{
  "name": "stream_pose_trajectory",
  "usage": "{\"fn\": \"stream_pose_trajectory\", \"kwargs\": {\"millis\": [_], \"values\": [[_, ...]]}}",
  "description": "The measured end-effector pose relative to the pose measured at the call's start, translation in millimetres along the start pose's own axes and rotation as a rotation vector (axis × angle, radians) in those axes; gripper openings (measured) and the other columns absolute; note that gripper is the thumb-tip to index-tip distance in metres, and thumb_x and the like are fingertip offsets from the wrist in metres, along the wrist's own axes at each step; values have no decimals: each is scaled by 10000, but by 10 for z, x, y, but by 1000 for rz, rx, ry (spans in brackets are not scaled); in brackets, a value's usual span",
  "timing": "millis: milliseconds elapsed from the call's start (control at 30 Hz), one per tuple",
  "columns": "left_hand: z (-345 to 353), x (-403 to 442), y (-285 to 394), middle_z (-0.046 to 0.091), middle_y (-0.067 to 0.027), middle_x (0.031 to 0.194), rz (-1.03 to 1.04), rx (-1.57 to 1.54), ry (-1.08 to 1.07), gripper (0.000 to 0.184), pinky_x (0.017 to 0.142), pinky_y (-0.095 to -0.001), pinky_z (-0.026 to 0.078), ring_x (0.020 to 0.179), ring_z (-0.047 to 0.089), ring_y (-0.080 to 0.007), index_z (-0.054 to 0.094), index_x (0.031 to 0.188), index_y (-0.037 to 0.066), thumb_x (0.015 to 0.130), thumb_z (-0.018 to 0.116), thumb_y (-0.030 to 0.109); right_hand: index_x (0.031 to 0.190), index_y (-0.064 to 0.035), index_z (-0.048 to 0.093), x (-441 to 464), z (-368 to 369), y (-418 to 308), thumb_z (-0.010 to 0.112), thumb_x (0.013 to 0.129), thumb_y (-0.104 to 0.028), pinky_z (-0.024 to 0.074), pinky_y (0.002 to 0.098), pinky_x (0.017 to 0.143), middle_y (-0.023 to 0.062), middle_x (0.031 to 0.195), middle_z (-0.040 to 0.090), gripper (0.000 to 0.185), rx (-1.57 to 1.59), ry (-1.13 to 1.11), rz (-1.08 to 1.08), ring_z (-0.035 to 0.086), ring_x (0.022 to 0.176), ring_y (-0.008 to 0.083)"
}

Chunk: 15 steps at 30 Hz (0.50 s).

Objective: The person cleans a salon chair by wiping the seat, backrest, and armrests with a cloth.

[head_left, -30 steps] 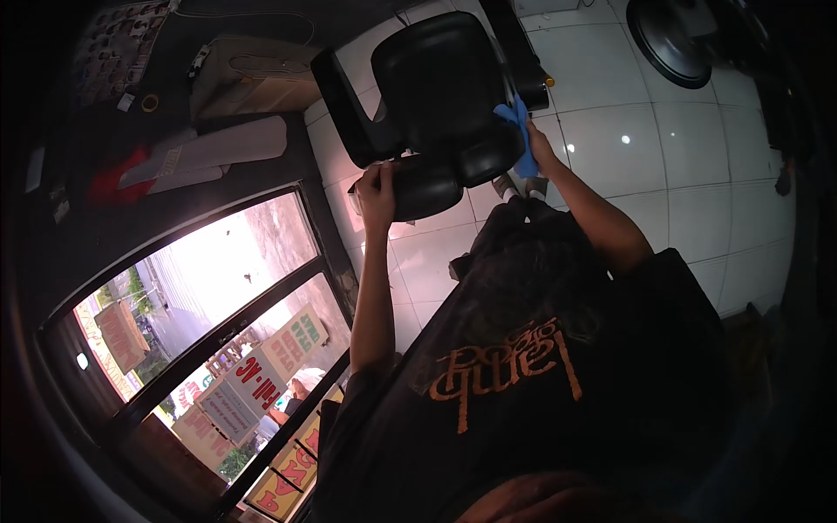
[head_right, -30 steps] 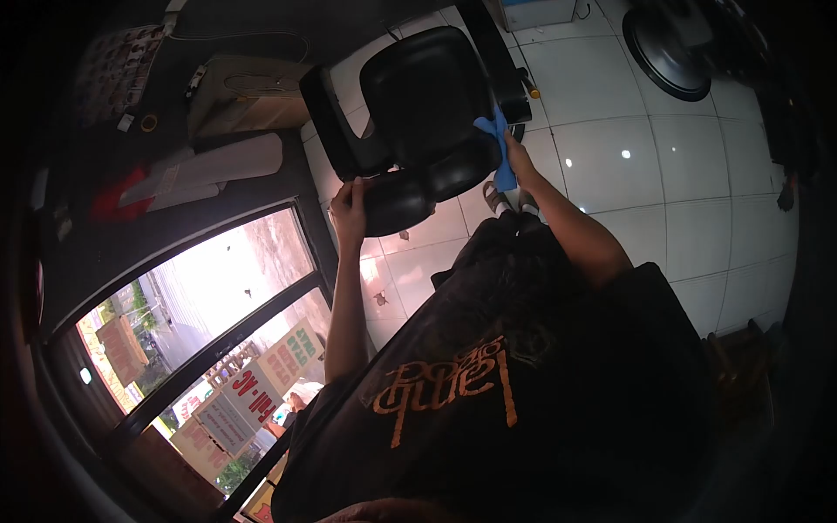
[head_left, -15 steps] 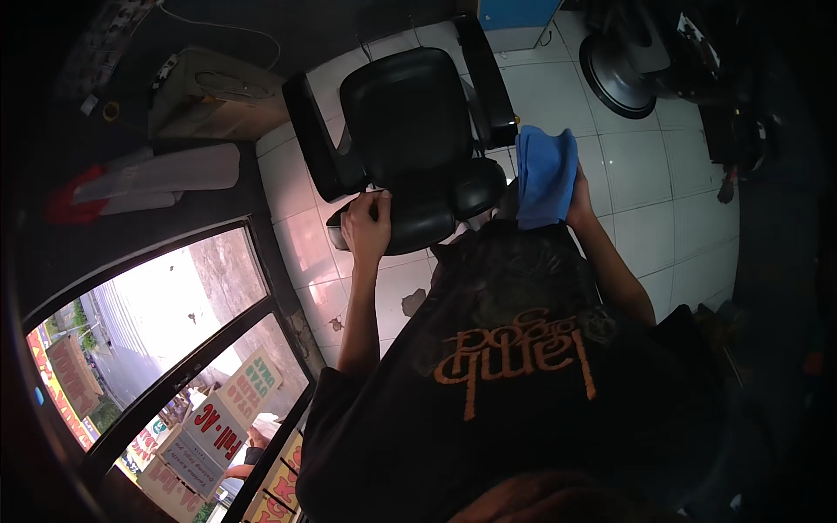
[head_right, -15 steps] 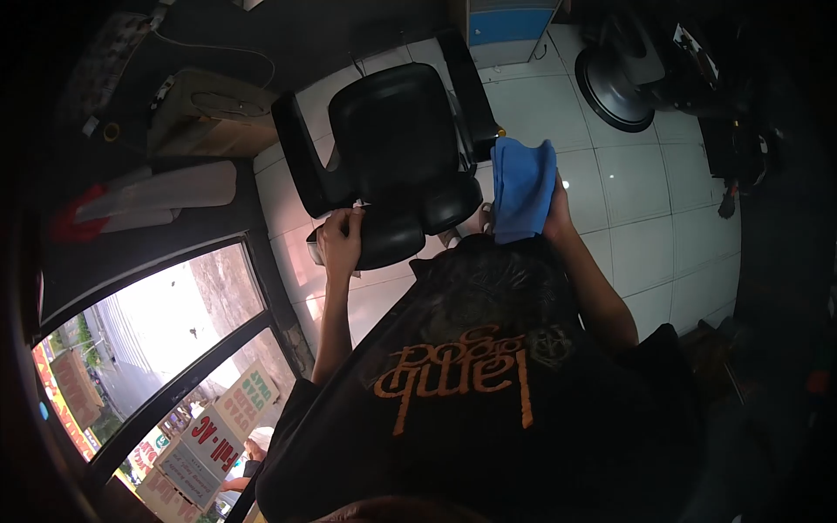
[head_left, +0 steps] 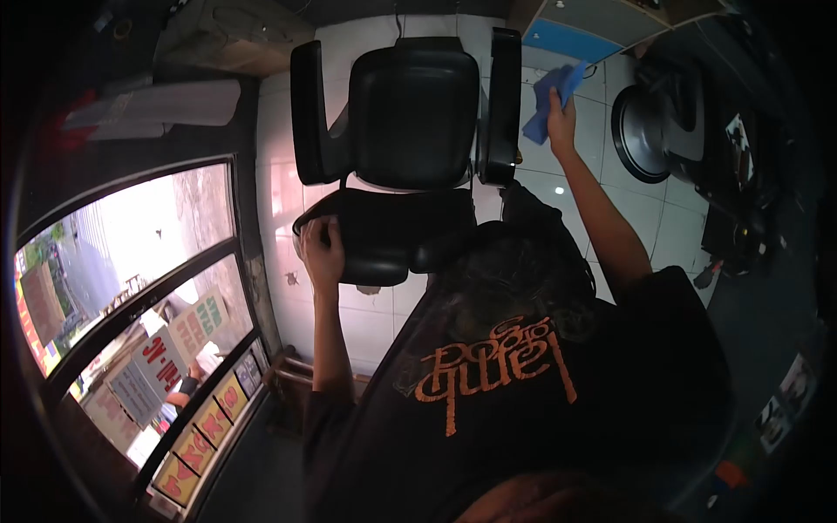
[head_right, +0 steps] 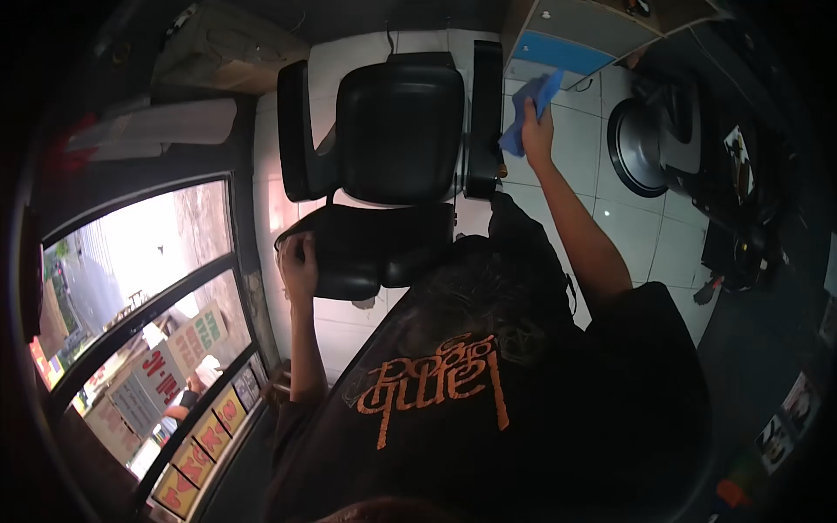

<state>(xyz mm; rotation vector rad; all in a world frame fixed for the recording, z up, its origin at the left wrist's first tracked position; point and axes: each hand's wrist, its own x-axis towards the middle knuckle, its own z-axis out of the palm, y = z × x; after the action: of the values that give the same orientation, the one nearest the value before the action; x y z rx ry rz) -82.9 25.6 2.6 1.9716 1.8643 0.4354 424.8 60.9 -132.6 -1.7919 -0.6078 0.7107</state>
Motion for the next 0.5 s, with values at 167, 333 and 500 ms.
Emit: {"fn": "stream_pose_trajectory", "kwargs": {"millis": [167, 333, 500], "values": [[119, 51, 164, 746, -149, 1080, -159, 158, 56, 215, 1012, -457, 462, 1102, 659, -355, 768, 996, 62, 997, 636, 232, 1200, -4, 655, 1226, 754, 555, 638, 996, -319, 365, 546, 1179, 262, 1262, 661, 376, -737, -434, -1014, 559, 1305, 456], [81, 69, 290, 771, -146, 993, -291, 15, 153, 226, 906, -381, 531, 943, 734, -299, 763, 1007, -1, 1010, 620, 174, 999, -3, 705, 178, 816, 844, 719, 812, -253, 387, 491, 1167, 247, 1084, 706, 312, -894, -891, -1060, 643, 1177, 374], [29, 111, 356, 773, -142, 941, -335, 2, 146, 225, 894, -379, 533, 928, 738, -292, 764, 1009, 1, 1008, 618, 172, 894, 3, 747, -461, 808, 786, 630, 861, -310, 492, 488, 971, 243, 901, 747, 335, -966, -1396, -727, 726, 923, 373]]}}
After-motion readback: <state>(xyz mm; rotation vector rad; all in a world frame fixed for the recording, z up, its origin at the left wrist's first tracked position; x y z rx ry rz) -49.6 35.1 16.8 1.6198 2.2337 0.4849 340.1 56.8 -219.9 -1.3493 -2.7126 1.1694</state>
